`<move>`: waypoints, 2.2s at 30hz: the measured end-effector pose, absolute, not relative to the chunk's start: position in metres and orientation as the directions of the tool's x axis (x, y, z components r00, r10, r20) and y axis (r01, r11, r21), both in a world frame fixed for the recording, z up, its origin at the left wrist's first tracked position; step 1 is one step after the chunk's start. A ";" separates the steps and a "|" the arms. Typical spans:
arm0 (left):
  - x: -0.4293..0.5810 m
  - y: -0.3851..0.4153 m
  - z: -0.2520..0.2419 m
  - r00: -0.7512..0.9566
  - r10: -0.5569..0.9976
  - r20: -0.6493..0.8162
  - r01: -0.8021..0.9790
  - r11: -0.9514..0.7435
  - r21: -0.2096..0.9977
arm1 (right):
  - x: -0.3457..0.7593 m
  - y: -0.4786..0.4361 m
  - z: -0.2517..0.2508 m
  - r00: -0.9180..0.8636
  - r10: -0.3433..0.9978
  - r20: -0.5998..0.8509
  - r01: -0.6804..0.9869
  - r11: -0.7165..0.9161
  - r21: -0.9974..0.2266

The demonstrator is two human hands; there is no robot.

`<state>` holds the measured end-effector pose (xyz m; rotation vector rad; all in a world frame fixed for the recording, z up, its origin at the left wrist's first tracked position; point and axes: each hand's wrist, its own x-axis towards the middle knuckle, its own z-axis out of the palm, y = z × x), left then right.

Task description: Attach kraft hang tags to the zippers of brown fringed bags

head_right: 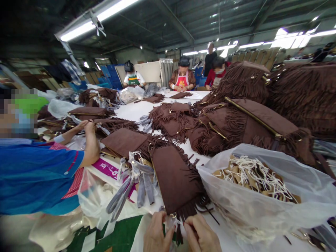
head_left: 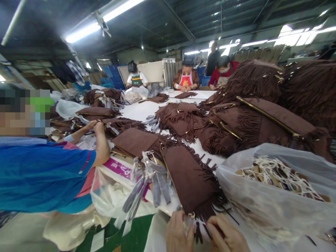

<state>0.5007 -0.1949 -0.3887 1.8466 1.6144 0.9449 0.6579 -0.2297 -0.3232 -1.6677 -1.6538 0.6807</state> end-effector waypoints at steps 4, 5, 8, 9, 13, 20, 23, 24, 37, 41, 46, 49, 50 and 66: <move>0.508 -0.197 -0.396 0.169 0.878 0.447 0.744 -0.411 0.527 | 0.662 -0.217 -0.324 -0.044 0.982 0.184 0.775 0.150 -0.613; 0.510 -0.196 -0.395 0.181 0.855 0.485 0.762 -0.434 0.481 | 0.663 -0.213 -0.325 -0.074 0.980 0.185 0.803 0.168 -0.572; 0.514 -0.192 -0.394 0.234 0.820 0.523 0.793 -0.472 0.386 | 0.663 -0.203 -0.326 -0.143 0.977 0.155 0.861 0.200 -0.468; 0.514 -0.191 -0.394 0.244 0.813 0.529 0.797 -0.479 0.369 | 0.663 -0.199 -0.325 -0.158 0.978 0.138 0.872 0.204 -0.444; 0.510 -0.191 -0.400 0.235 0.781 0.578 0.797 -0.495 0.345 | 0.663 -0.185 -0.315 -0.226 0.974 0.023 0.889 0.216 -0.404; 0.505 -0.193 -0.401 0.206 0.821 0.532 0.752 -0.481 0.451 | 0.658 -0.167 -0.306 -0.281 0.955 -0.098 0.890 0.221 -0.399; 0.504 -0.192 -0.400 0.220 0.804 0.552 0.740 -0.506 0.443 | 0.656 -0.166 -0.308 -0.299 0.948 -0.107 0.901 0.243 -0.359; 0.503 -0.192 -0.399 0.229 0.798 0.557 0.743 -0.513 0.430 | 0.655 -0.166 -0.309 -0.303 0.947 -0.107 0.905 0.251 -0.344; 0.504 -0.192 -0.395 0.267 0.845 0.464 0.759 -0.481 0.439 | 0.647 -0.160 -0.294 -0.348 0.919 -0.185 0.920 0.297 -0.255; 0.505 -0.193 -0.394 0.261 0.858 0.442 0.762 -0.464 0.451 | 0.646 -0.157 -0.293 -0.369 0.905 -0.210 0.916 0.316 -0.246; 0.506 -0.192 -0.392 0.246 0.859 0.449 0.751 -0.462 0.473 | 0.645 -0.155 -0.290 -0.379 0.899 -0.219 0.915 0.329 -0.234; 0.506 -0.192 -0.391 0.251 0.864 0.437 0.760 -0.455 0.464 | 0.643 -0.154 -0.288 -0.384 0.896 -0.221 0.914 0.335 -0.228; 0.506 -0.192 -0.391 0.252 0.869 0.426 0.767 -0.448 0.461 | 0.643 -0.154 -0.288 -0.384 0.897 -0.220 0.914 0.336 -0.228; 0.514 -0.190 -0.380 0.177 0.922 0.344 0.793 -0.341 0.506 | 0.640 -0.150 -0.294 -0.388 0.896 -0.215 0.908 0.333 -0.253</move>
